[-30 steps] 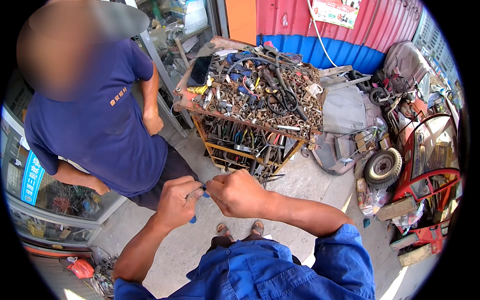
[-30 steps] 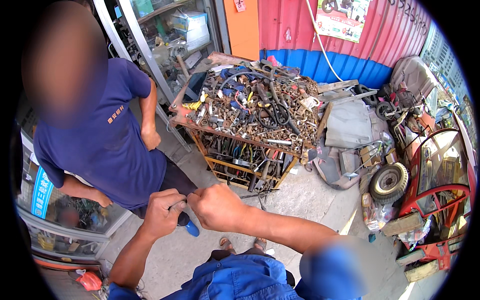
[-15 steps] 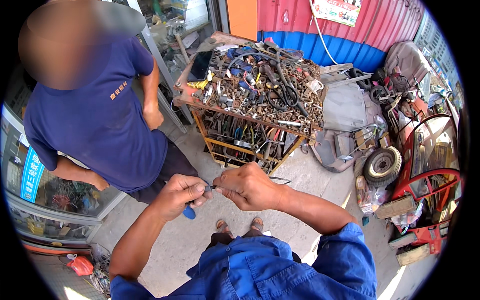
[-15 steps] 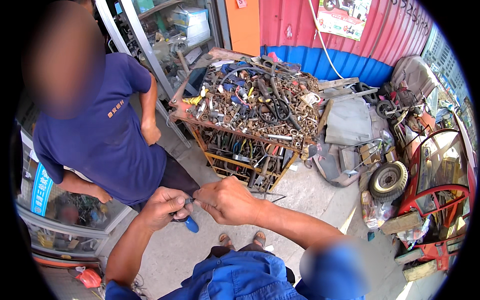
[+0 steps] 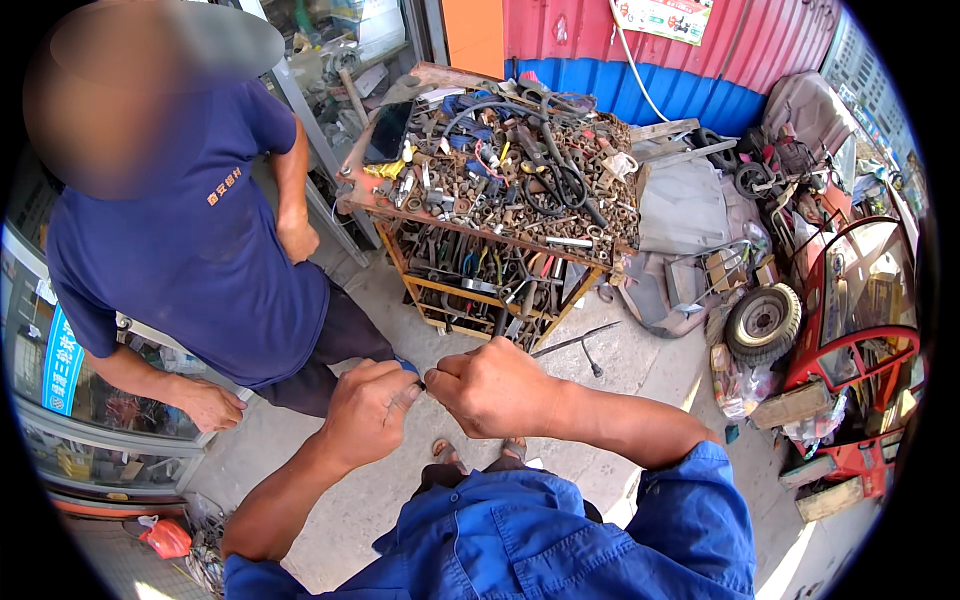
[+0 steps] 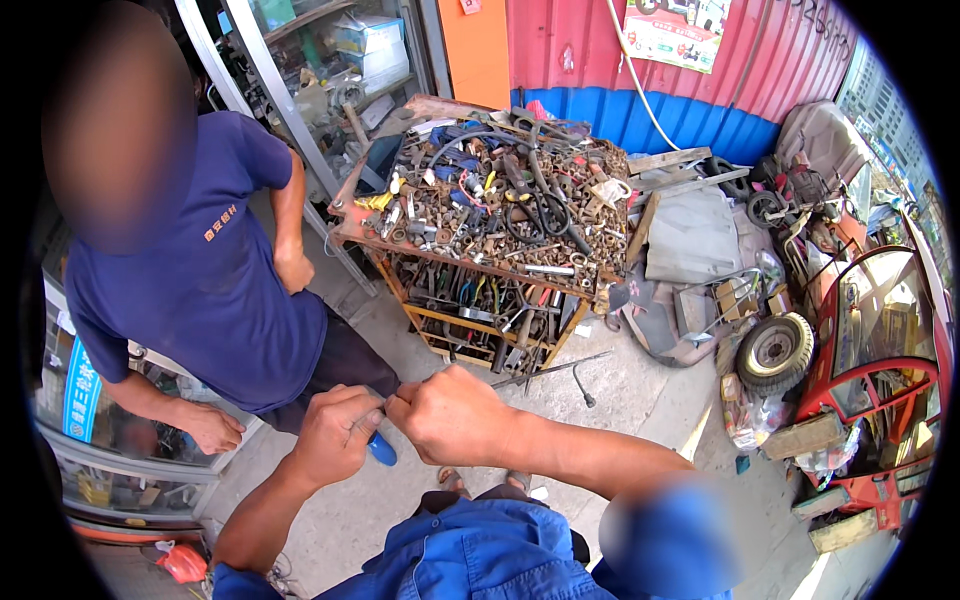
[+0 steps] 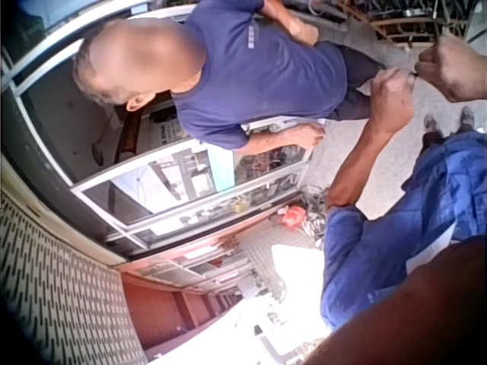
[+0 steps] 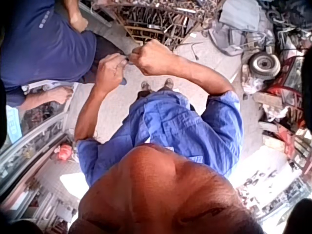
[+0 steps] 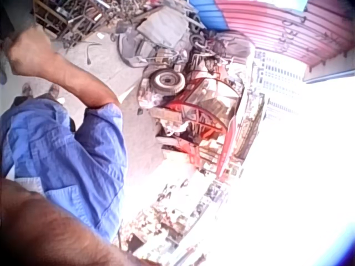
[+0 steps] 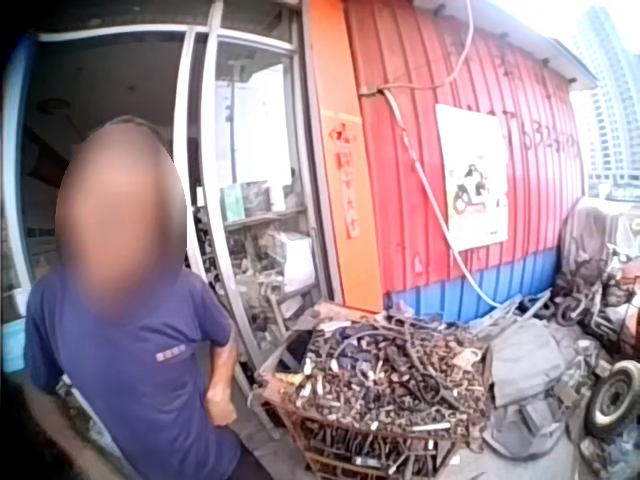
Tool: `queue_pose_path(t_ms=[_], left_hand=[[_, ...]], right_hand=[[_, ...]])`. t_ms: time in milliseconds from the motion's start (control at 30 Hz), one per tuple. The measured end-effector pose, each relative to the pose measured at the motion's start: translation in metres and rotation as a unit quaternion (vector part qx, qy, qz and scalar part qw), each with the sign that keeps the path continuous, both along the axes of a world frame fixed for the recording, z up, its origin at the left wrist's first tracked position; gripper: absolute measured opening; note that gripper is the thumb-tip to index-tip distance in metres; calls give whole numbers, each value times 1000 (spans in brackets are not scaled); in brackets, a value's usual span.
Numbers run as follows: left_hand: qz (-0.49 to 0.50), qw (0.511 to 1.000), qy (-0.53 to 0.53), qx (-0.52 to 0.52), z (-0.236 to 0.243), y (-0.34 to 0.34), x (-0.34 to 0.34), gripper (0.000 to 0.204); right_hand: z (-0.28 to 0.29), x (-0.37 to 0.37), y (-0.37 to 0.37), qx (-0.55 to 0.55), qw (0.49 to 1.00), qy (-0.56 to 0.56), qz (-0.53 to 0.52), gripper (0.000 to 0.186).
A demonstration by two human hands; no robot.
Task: The person strips the insulation from a black electrical cable using scissors and pliers, then twists the exposed wires and attaches a connector. They work alongside another person in a cluttered workshop.
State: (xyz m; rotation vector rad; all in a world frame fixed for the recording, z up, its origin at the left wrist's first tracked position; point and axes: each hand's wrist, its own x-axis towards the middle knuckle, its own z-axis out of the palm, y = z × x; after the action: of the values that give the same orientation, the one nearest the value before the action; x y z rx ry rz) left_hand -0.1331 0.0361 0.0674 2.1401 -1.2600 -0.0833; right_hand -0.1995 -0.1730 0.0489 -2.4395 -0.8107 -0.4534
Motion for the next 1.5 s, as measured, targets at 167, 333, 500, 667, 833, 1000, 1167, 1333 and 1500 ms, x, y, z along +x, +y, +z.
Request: queue_pose_path(t_ms=[167,333,500,667,833,1000,1167,1333,1500], left_hand=[[18,995,66,-70,-13,-1,-6,17],[-32,934,343,-98,-20,8,1,28],[-26,910,410,-51,-25,13,4,26],[4,988,149,-32,-20,-2,-2,14],[40,991,123,-46,-29,-4,-5,12],[52,990,42,-121,-18,-15,-4,14],[4,993,-89,-78,-17,-9,0,16],[25,991,-71,-110,-17,-16,-6,15],[60,985,-79,-142,-20,-21,-16,14]], right_hand=[[-7,-5,2,70,997,22,-12,16],[-28,5,1,323,940,58,98,8],[-33,3,-3,225,970,41,78,12],[-25,-9,4,76,996,37,-19,18],[-26,-9,6,76,994,48,-62,14],[-20,-5,-2,158,982,81,-60,9],[-22,-1,-7,222,971,90,-14,10],[-15,-6,-2,275,952,127,-47,14],[-22,-12,9,284,954,65,-75,11]])
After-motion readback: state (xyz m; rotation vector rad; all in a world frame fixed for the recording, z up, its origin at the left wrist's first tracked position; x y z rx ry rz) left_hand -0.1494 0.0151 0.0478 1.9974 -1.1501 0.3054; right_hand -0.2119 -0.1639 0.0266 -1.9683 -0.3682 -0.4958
